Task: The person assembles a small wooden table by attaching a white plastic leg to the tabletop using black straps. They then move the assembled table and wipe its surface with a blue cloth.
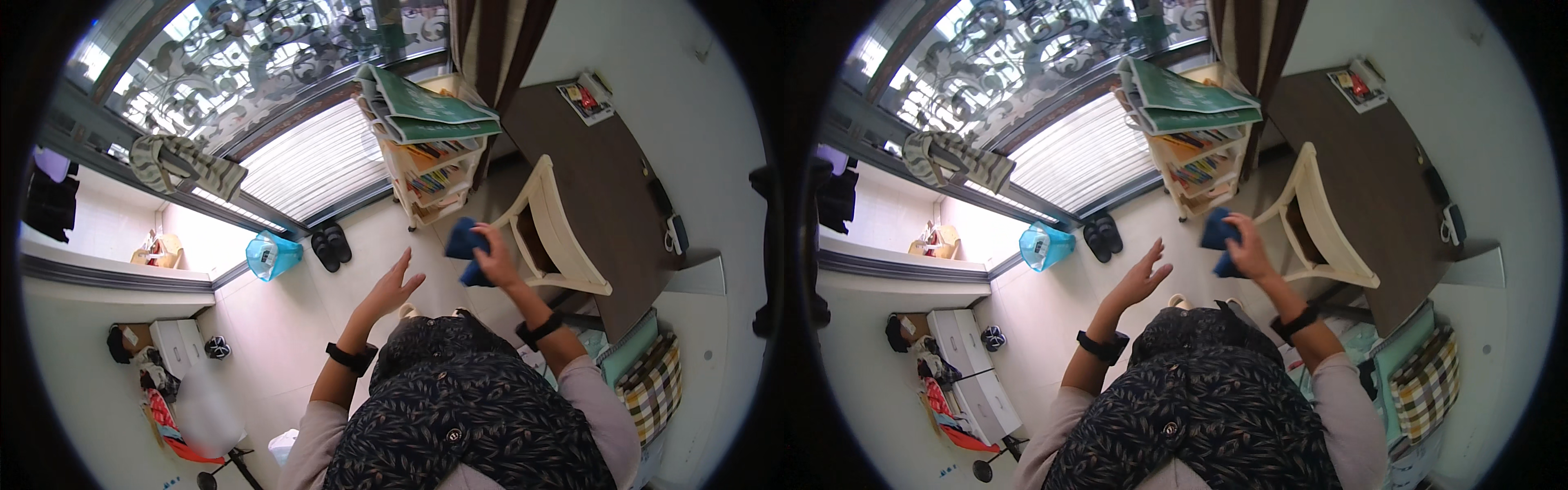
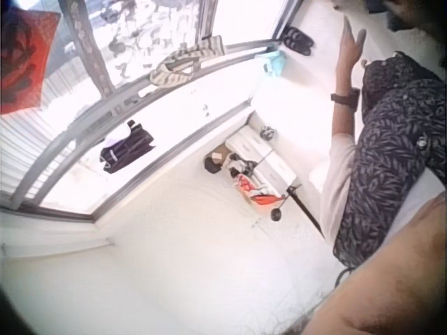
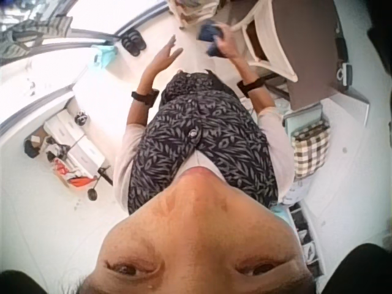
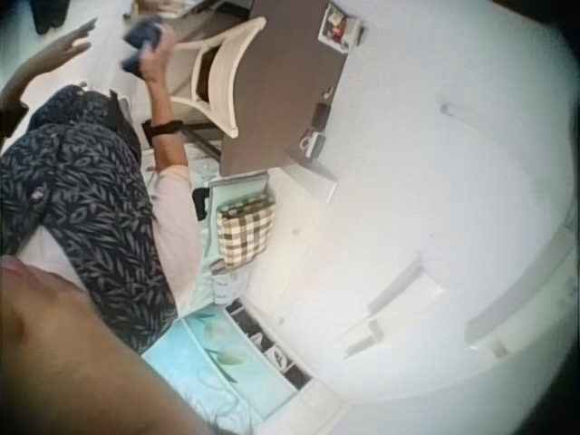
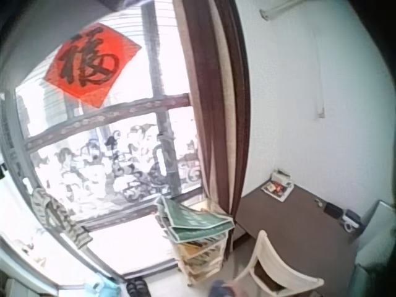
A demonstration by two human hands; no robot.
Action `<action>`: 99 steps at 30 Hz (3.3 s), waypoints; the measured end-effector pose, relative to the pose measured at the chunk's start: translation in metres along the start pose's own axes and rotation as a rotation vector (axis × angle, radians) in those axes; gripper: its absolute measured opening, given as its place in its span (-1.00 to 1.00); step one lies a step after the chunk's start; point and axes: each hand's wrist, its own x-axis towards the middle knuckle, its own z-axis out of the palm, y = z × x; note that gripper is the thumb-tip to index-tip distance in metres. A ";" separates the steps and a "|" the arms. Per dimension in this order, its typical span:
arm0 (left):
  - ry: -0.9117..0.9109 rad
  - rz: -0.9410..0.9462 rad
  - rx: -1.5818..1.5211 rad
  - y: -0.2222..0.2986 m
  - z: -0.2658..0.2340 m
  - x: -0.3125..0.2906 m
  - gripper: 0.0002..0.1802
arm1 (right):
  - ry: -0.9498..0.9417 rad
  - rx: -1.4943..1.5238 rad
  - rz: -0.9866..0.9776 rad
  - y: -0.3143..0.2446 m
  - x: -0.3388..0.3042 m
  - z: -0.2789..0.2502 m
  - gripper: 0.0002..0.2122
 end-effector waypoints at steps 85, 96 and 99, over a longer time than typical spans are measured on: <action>-0.508 0.543 -0.116 0.235 0.191 0.110 -0.12 | 0.426 0.764 0.534 -0.014 -0.106 -0.212 -0.63; -0.964 0.533 0.113 0.293 0.367 0.156 -0.06 | 1.238 0.585 0.767 0.086 -0.280 -0.320 -0.57; -1.011 0.540 0.122 0.294 0.388 0.158 -0.07 | 1.140 0.609 0.794 0.123 -0.306 -0.329 -0.54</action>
